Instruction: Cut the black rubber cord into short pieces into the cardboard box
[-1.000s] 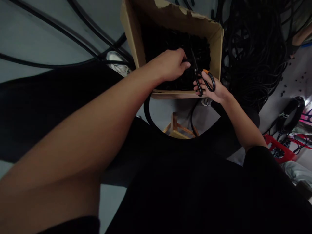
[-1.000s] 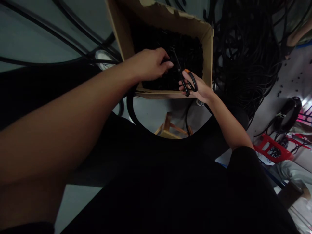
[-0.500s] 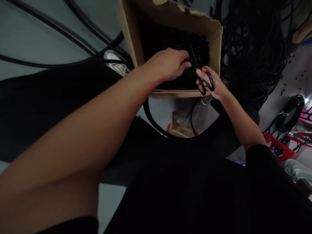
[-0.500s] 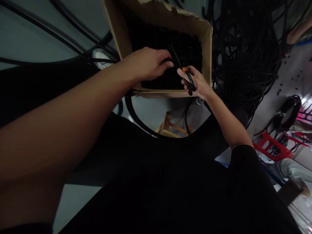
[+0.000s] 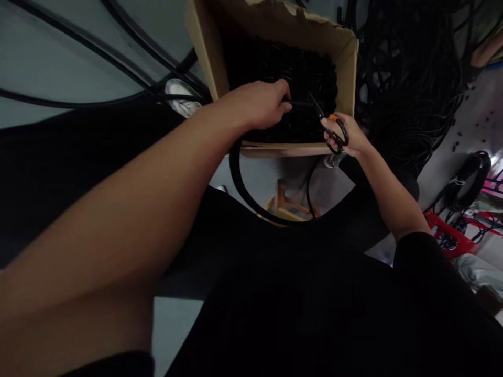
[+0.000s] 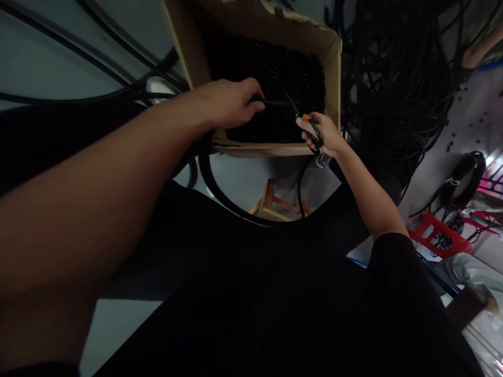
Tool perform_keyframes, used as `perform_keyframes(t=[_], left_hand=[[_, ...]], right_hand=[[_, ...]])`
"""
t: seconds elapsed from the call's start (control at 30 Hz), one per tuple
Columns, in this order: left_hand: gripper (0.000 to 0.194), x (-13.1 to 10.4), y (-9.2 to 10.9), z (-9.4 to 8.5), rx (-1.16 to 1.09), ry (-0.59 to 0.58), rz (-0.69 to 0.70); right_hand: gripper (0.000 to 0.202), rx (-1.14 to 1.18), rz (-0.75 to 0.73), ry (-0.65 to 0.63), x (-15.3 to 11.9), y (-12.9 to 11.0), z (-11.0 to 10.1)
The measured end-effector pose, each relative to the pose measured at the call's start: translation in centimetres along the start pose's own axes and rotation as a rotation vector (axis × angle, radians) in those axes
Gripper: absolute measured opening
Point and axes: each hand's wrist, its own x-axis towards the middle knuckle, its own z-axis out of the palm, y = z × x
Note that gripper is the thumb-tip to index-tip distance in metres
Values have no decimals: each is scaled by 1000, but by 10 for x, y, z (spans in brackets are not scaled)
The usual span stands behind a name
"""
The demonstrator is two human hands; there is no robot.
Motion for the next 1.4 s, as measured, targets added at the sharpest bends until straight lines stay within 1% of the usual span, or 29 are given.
perform_keyframes(t=[0.17, 0.33, 0.47, 0.6, 0.73, 0.83, 1.07, 1.2, 1.4], left_hand=[[58, 7, -4, 6, 57, -14, -11], [57, 0, -1, -4, 72, 22, -66], [55, -7, 3, -9, 61, 32, -87], [55, -8, 7, -9, 47, 41, -75], [55, -5, 12, -7, 18, 30, -52], [55, -4, 15, -6, 0, 31, -31], [55, -5, 16, -3, -5, 44, 39], [55, -3, 15, 1, 33, 39, 86], [57, -8, 16, -4, 72, 17, 94]], right_hand=[[64, -97, 19, 51, -3, 3, 11], [63, -86, 19, 61, -3, 9, 14], [60, -1, 86, -9, -7, 9, 14], [58, 58, 161, -50, -14, 2, 21], [60, 116, 125, -42, -16, -2, 31], [63, 139, 84, -26, -13, -3, 34], [72, 132, 34, -20, -4, -2, 31], [72, 88, 35, -2, -1, -2, 30], [71, 64, 32, -5, 5, -1, 28]])
